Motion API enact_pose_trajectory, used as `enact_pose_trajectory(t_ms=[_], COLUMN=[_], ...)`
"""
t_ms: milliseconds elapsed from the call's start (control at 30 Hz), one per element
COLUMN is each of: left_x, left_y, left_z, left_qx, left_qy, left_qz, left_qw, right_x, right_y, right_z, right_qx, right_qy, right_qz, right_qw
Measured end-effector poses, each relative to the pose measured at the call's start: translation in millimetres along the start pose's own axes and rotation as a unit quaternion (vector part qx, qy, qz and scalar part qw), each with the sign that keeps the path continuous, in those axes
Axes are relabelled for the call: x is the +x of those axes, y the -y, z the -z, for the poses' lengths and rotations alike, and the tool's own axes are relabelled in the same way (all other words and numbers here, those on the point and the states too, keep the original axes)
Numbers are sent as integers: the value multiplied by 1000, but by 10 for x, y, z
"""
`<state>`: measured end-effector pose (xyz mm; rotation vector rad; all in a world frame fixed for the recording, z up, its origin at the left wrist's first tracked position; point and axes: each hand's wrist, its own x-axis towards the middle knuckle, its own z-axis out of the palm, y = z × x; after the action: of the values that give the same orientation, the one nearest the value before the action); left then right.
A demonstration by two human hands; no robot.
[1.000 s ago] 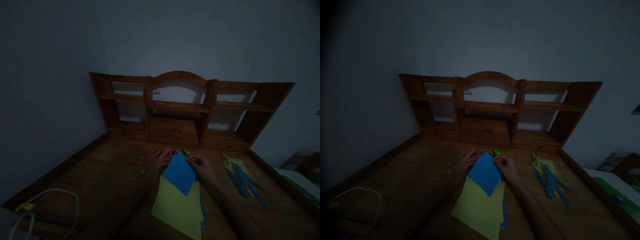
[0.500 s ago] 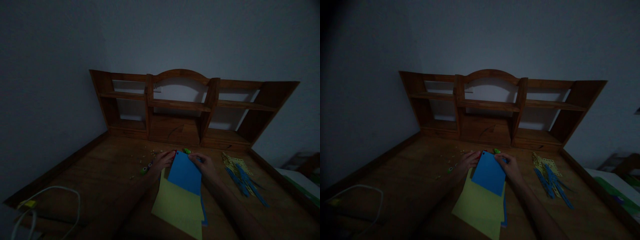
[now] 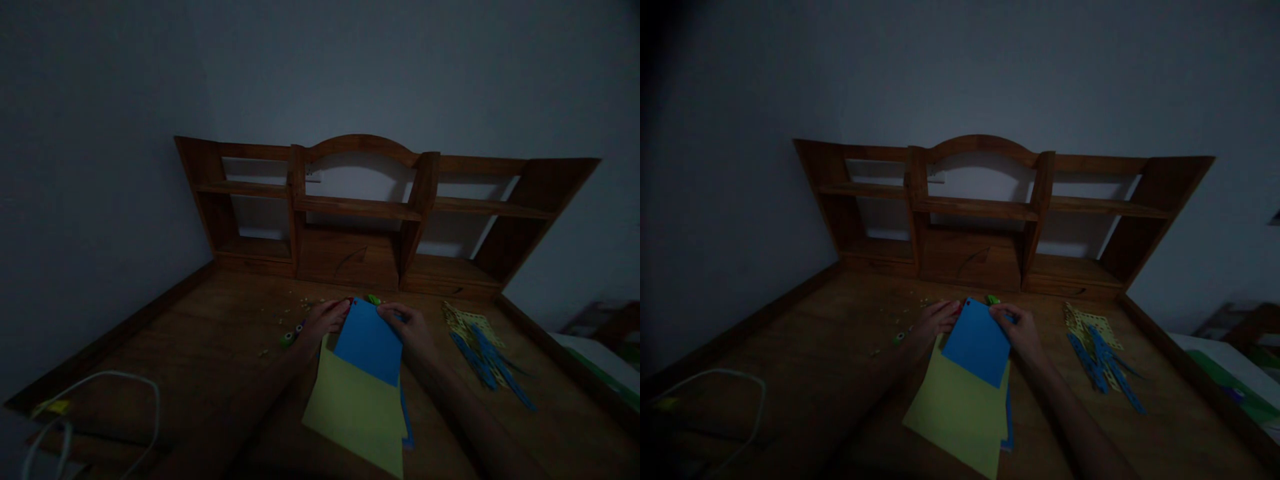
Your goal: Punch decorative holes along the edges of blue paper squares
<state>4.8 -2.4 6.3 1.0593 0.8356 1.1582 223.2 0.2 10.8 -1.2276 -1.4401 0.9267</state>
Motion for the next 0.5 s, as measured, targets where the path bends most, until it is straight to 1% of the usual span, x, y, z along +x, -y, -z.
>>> enact_pose_trajectory(t_ms=[167,233,300,400,500], left_x=[15,35,47,37,11], left_y=[14,45,74,85,60], left_z=[3,19,38,56,54], left_qx=[13,21,45,94,113], left_qy=[-11,-6,11,53,86], left_qz=[15,19,24,22,18], left_qw=[1000,1000,999,994,990], right_x=[-3,-2,2,5,0], right_y=[11,7,2,1,18], right_z=[1,4,12,37,65], right_qx=[-4,5,8,-7,-14], right_qy=[4,4,10,17,47], right_qz=[-3,-3,-3,-3,0], right_qw=[1000,1000,1000,1000,999])
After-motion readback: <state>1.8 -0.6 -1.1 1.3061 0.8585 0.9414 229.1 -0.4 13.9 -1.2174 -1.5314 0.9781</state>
